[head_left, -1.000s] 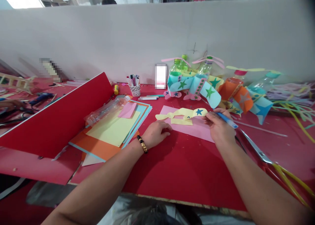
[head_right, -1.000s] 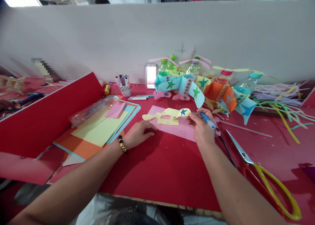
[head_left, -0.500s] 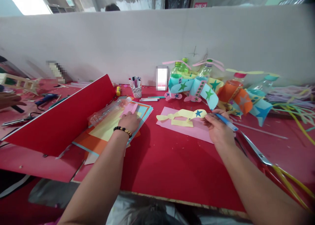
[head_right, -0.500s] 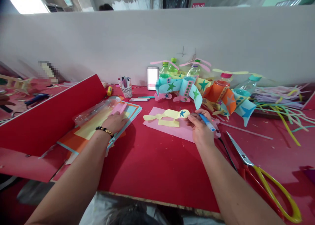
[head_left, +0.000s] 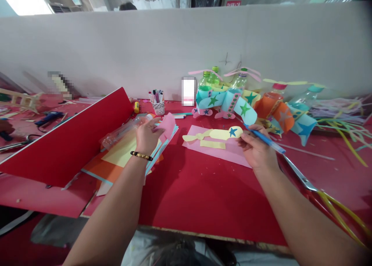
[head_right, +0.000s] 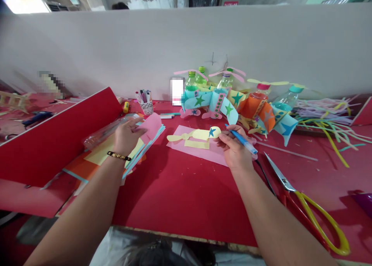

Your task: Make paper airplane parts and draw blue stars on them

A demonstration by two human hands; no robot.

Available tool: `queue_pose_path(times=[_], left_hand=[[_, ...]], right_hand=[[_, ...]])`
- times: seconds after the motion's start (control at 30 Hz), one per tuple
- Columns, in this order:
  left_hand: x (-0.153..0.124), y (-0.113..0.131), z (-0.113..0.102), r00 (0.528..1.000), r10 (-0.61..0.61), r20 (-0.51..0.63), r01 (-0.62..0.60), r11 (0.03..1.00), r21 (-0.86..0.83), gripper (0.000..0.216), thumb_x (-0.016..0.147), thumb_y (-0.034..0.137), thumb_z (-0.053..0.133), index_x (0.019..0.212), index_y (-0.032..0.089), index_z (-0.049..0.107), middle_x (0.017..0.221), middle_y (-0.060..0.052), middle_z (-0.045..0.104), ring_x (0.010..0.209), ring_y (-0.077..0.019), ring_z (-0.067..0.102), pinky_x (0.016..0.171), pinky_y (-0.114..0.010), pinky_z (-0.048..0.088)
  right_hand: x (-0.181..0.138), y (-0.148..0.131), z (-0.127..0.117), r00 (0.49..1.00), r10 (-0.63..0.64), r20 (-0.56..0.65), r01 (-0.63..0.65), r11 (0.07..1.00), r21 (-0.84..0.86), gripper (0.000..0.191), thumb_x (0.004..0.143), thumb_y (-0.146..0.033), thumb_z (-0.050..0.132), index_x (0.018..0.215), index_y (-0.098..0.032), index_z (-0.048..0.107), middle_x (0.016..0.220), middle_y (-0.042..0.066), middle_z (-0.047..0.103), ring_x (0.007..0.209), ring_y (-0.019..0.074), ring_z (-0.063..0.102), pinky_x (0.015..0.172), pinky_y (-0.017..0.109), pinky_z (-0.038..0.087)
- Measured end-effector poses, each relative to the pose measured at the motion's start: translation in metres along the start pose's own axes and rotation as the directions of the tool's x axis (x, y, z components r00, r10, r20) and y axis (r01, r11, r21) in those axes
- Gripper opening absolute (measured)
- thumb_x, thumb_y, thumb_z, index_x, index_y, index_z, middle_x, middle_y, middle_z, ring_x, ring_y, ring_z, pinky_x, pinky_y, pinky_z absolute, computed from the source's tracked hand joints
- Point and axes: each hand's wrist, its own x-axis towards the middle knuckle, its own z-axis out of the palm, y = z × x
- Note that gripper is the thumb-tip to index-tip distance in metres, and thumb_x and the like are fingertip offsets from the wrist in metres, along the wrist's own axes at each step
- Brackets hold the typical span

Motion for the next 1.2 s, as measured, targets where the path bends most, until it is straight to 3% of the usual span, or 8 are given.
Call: queue_pose_path(times=[0.13, 0.27, 0.53, 0.77, 0.83, 0.93, 1.03, 1.2], left_hand=[[-0.001, -0.004, 0.013, 0.997, -0.015, 0.077, 0.038, 0.948, -0.316, 0.056, 0.065, 0.037, 0.076, 0.115, 0.013, 0.067, 0.077, -0.003, 0.067, 0.068, -0.0155, 0.060, 0.065, -0.027, 0.048], [-0.004, -0.003, 0.018, 0.990, -0.029, 0.139, 0.093, 0.873, -0.479, 0.064, 0.057, 0.039, 0.081, 0.112, 0.011, 0.067, 0.073, -0.002, 0.065, 0.065, -0.0121, 0.057, 0.064, -0.025, 0.046], [-0.011, 0.008, 0.022, 0.972, -0.045, 0.232, 0.179, 0.781, -0.598, 0.071, 0.055, 0.032, 0.083, 0.119, 0.008, 0.062, 0.067, 0.001, 0.065, 0.065, -0.0117, 0.059, 0.066, -0.025, 0.048], [-0.020, 0.018, 0.024, 0.935, 0.018, 0.353, 0.231, 0.725, -0.649, 0.076, 0.058, 0.028, 0.084, 0.127, 0.011, 0.058, 0.067, 0.003, 0.066, 0.065, -0.0106, 0.061, 0.068, -0.024, 0.048], [-0.024, 0.021, 0.026, 0.912, 0.060, 0.406, 0.246, 0.712, -0.657, 0.074, 0.061, 0.027, 0.083, 0.129, 0.013, 0.057, 0.067, 0.003, 0.066, 0.062, -0.0094, 0.060, 0.066, -0.023, 0.048], [-0.033, 0.026, 0.031, 0.851, 0.122, 0.511, 0.288, 0.705, -0.648, 0.071, 0.064, 0.025, 0.082, 0.130, 0.016, 0.058, 0.072, 0.002, 0.069, 0.063, -0.0100, 0.062, 0.067, -0.024, 0.049], [-0.043, 0.033, 0.038, 0.774, 0.167, 0.611, 0.331, 0.716, -0.614, 0.066, 0.066, 0.022, 0.081, 0.128, 0.017, 0.060, 0.074, 0.002, 0.070, 0.065, -0.0097, 0.062, 0.069, -0.023, 0.050], [-0.055, 0.040, 0.045, 0.667, 0.207, 0.716, 0.352, 0.759, -0.548, 0.062, 0.069, 0.021, 0.079, 0.128, 0.016, 0.059, 0.072, 0.003, 0.068, 0.065, -0.0086, 0.061, 0.069, -0.021, 0.048]], right_hand=[[0.000, 0.003, -0.001, 0.998, -0.006, 0.069, 0.010, 0.998, -0.064, 0.038, 0.062, -0.019, 0.078, 0.091, -0.027, 0.055, 0.068, -0.006, 0.067, 0.056, 0.0143, 0.066, 0.048, 0.024, 0.050], [0.004, 0.015, -0.007, 0.999, -0.010, 0.044, 0.021, 0.969, -0.248, 0.035, 0.065, -0.025, 0.076, 0.091, -0.026, 0.053, 0.068, -0.004, 0.068, 0.057, 0.0171, 0.068, 0.047, 0.026, 0.050], [0.014, 0.029, -0.026, 0.990, 0.106, 0.093, -0.018, 0.748, -0.663, 0.027, 0.064, -0.025, 0.076, 0.083, -0.023, 0.056, 0.055, -0.002, 0.065, 0.040, 0.0178, 0.061, 0.034, 0.024, 0.042], [0.013, 0.013, -0.026, 0.983, -0.035, 0.177, 0.165, 0.578, -0.799, 0.024, 0.059, -0.026, 0.082, 0.069, -0.023, 0.060, 0.050, -0.005, 0.055, 0.046, 0.0135, 0.053, 0.045, 0.024, 0.039], [0.007, 0.010, -0.020, 0.975, -0.043, 0.218, 0.200, 0.602, -0.773, 0.022, 0.068, -0.033, 0.079, 0.077, -0.023, 0.062, 0.057, -0.003, 0.061, 0.048, 0.0138, 0.055, 0.047, 0.025, 0.041], [-0.004, 0.011, -0.007, 0.959, 0.004, 0.284, 0.175, 0.780, -0.601, 0.026, 0.081, -0.043, 0.068, 0.097, -0.024, 0.060, 0.075, 0.002, 0.070, 0.055, 0.0159, 0.063, 0.048, 0.025, 0.045], [-0.013, 0.014, 0.004, 0.944, 0.067, 0.323, 0.067, 0.920, -0.386, 0.036, 0.084, -0.050, 0.062, 0.108, -0.023, 0.058, 0.085, 0.005, 0.070, 0.069, 0.0189, 0.068, 0.051, 0.025, 0.049], [-0.018, 0.012, 0.008, 0.917, 0.162, 0.366, -0.034, 0.943, -0.331, 0.024, 0.082, -0.042, 0.068, 0.091, -0.020, 0.063, 0.067, -0.001, 0.061, 0.055, 0.0125, 0.057, 0.050, 0.024, 0.047]])
